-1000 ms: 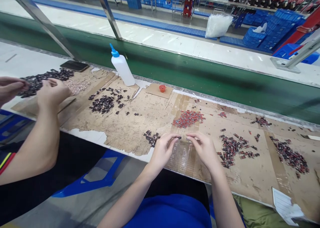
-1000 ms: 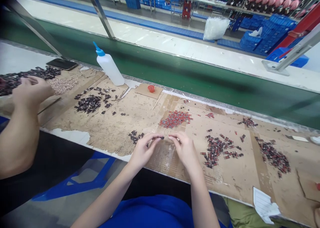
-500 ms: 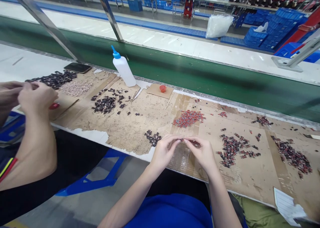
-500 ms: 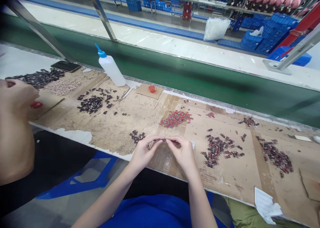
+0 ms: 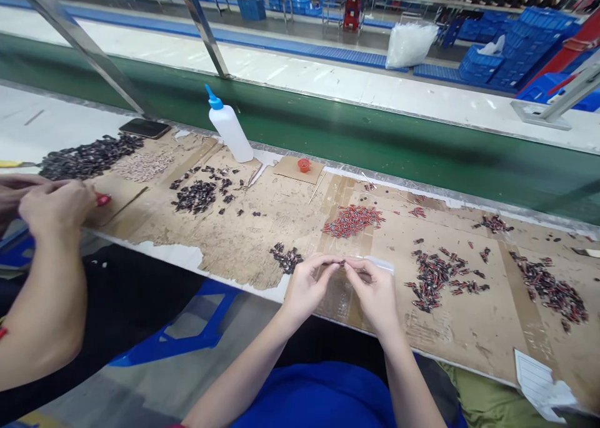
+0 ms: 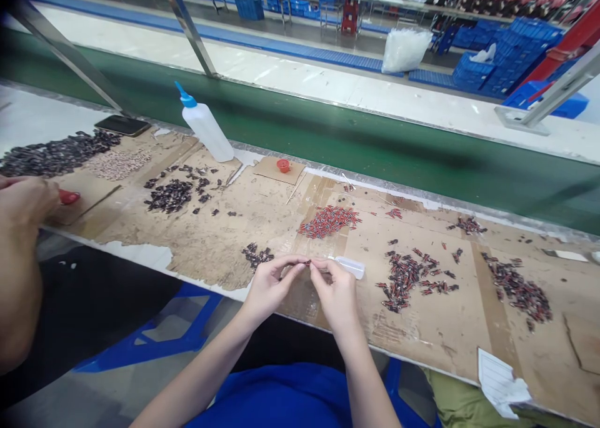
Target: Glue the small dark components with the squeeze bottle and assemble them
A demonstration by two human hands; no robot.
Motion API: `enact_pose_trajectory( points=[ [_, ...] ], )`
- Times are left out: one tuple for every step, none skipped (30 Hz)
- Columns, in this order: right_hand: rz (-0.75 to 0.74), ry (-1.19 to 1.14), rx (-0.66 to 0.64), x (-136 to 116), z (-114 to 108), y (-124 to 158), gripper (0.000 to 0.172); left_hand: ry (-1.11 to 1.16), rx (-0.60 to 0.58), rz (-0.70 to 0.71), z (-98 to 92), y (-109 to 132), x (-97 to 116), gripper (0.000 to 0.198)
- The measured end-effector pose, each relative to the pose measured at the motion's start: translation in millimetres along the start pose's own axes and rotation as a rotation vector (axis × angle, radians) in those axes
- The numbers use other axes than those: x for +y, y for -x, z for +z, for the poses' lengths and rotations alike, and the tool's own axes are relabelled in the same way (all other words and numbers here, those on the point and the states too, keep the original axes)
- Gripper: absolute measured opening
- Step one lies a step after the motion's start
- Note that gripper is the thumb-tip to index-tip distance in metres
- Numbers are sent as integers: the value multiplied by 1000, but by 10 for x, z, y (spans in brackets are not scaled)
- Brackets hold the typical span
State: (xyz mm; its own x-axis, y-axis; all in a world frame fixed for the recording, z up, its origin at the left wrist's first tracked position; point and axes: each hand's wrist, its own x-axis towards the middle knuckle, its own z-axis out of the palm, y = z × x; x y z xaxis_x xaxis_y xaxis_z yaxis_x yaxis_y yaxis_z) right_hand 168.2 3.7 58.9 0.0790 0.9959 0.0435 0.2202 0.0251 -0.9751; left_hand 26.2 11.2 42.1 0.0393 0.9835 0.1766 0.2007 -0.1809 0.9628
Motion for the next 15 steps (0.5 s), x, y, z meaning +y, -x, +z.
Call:
enact_pose_trajectory(
  points=[
    [-12,6,8,1,2,6,21,8,-2,-11,4,1,3,14],
    [-23,13,16,2,3,10,21,15,-4,-21,9,3,7,14],
    [-35,22,23,2,2,10,21,21,-6,-28,15,7,12,14],
    [-51,30,30,0,1,9,20,28,-7,-32,23,11,18,14],
    [-67,39,34,-2,-3,8,19,34,-7,-34,30,16,24,14],
    [-82,47,37,-7,-7,8,19,40,-8,-36,38,22,31,14],
    [-95,57,39,-12,-12,11,18,44,-11,-42,45,28,38,15],
    [-105,65,42,-18,-19,18,17,46,-14,-50,53,33,45,15],
    [-110,74,45,-23,-27,29,16,49,-21,-61,63,38,53,15],
    [-110,84,50,-27,-37,45,16,54,-32,-73,75,42,61,16],
    [-107,96,61,-29,-48,65,15,63,-43,-83,90,44,70,16],
    [-103,109,79,-28,-60,87,15,78,-55,-92,111,46,79,15],
    [-100,124,99,-25,-74,111,14,97,-69,-97,136,47,89,15],
    [-100,139,125,-18,-91,134,14,119,-86,-99,165,47,99,14],
    [-104,154,156,-8,-109,157,14,141,-109,-101,194,44,108,14]
  ],
)
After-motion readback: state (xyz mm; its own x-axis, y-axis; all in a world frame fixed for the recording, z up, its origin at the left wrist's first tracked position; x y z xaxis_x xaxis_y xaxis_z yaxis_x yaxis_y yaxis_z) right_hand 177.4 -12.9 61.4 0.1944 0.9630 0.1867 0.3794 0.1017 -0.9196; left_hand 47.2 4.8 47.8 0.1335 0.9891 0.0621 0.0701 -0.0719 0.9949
